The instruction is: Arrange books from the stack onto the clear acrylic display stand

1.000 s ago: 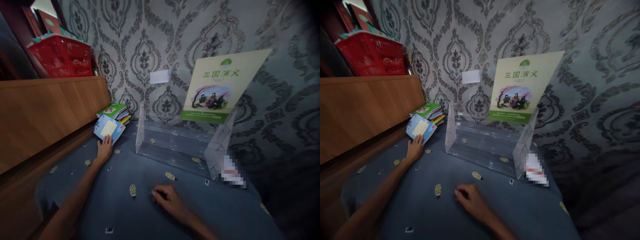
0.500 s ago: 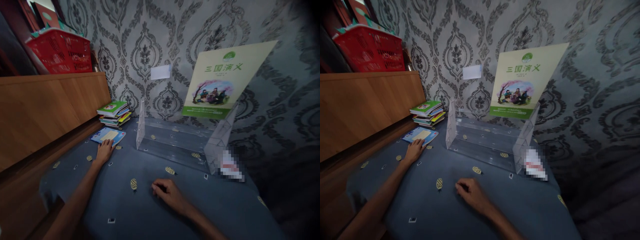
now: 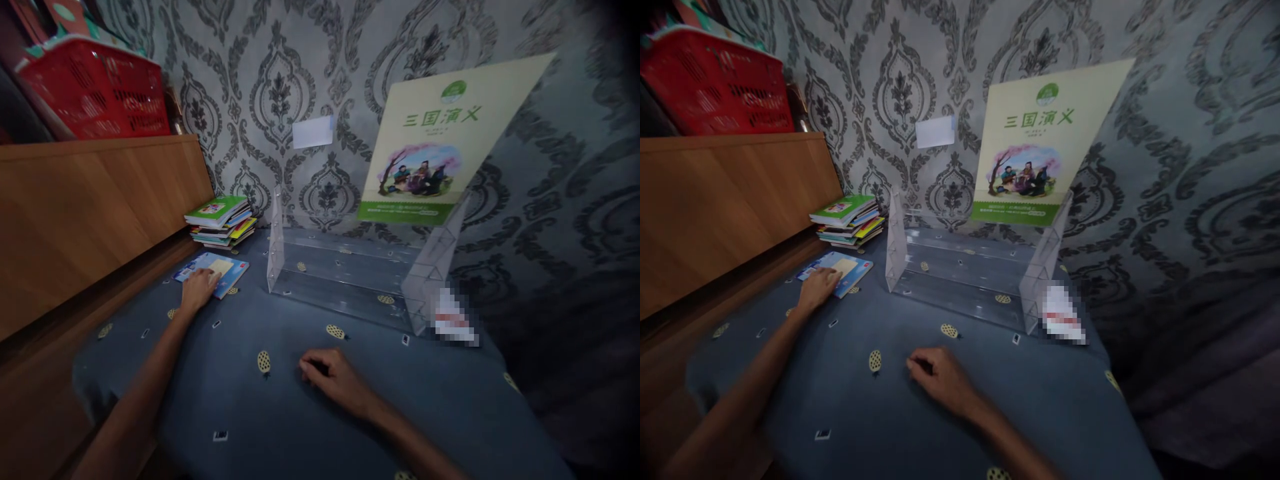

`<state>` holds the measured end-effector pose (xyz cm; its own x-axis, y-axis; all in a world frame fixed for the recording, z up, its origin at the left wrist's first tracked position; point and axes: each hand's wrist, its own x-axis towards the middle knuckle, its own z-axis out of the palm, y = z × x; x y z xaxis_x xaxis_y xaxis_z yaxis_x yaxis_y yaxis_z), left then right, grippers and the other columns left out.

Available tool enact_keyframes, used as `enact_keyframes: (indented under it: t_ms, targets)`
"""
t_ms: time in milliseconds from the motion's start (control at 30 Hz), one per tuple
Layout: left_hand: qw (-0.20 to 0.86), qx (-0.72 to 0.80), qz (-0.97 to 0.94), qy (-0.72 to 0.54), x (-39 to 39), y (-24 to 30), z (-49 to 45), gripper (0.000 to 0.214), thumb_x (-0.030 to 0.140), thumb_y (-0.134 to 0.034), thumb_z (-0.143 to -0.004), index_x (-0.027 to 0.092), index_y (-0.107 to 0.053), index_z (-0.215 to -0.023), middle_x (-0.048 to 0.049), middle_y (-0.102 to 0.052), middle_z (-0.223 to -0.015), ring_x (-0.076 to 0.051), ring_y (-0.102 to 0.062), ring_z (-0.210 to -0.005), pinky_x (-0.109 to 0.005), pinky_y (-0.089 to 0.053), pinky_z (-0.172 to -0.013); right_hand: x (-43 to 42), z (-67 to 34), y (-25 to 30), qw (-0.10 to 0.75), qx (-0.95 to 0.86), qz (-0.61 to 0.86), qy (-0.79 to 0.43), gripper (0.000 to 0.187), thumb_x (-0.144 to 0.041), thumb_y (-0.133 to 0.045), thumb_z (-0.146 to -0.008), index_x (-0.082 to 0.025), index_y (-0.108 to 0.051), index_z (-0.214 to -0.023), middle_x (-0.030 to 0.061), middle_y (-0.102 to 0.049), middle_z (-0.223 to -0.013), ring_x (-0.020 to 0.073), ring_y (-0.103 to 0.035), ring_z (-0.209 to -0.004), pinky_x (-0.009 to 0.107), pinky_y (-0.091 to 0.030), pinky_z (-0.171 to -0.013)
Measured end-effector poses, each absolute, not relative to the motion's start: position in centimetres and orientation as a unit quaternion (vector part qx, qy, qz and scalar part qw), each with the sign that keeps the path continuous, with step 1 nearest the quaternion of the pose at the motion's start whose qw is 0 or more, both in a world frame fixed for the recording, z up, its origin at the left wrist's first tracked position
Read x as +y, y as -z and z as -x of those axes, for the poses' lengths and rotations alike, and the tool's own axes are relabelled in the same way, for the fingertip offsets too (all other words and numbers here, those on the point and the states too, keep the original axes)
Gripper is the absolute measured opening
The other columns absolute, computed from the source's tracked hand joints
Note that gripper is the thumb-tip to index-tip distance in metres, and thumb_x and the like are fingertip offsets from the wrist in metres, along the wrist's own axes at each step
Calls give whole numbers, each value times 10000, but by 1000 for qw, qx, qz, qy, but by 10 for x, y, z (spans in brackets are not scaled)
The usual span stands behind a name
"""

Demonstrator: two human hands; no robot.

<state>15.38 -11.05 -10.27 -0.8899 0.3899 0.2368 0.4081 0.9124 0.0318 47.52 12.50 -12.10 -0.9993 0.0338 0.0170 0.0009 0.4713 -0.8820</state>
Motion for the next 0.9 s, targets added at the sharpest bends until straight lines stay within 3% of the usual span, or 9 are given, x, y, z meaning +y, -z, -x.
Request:
enact_keyframes:
  t_ms: [133,267,500,733,900]
  targets:
    - [114,-988,99,47,-100,97,-103,667,551,-339,-973,79,-508,-1413,-303,-515,-1428,-435,-501,-1322,-632,-432,-1016,125,-476,118,15,-860,4,-510,358,-386,-476,-927,-161,-630,-694,8,-606,-656,126,-514,-613,242,-355,-576]
    - [75,-994,58,50,-92,103,-74,745,608,-352,-943,43,-515,-1400,-365,-499,-1422,-496,-470,-1343,-720,-413,-975,126,-477,115,13,-859,1,-512,362,-399,-476,-930,-168,-611,-686,-5,-568,-650,125,-481,-609,250,-337,-583]
    - [17,-997,54,47,-96,105,-68,823,735,-327,-895,133,-513,-1426,-307,-364,-1562,-497,-304,-1462,-757,-323,-1044,126,-478,114,20,-858,-4,-513,328,-369,-486,-929,-169,-614,-702,-13,-565,-637,123,-490,-603,246,-337,-579]
    - [-7,-997,51,62,-102,95,-66,872,825,-401,-817,197,-503,-1413,-272,-476,-1494,-475,-421,-1399,-680,-395,-1036,126,-478,111,20,-862,-8,-506,334,-344,-474,-929,-165,-615,-686,-15,-565,-632,114,-485,-596,246,-333,-582]
    - [-8,-994,90,69,-112,100,-71,862,842,-390,-807,240,-498,-1414,-213,-468,-1519,-462,-399,-1412,-676,-334,-1089,127,-478,110,20,-860,-12,-509,338,-374,-473,-929,-166,-627,-711,-11,-566,-639,115,-471,-596,241,-323,-564]
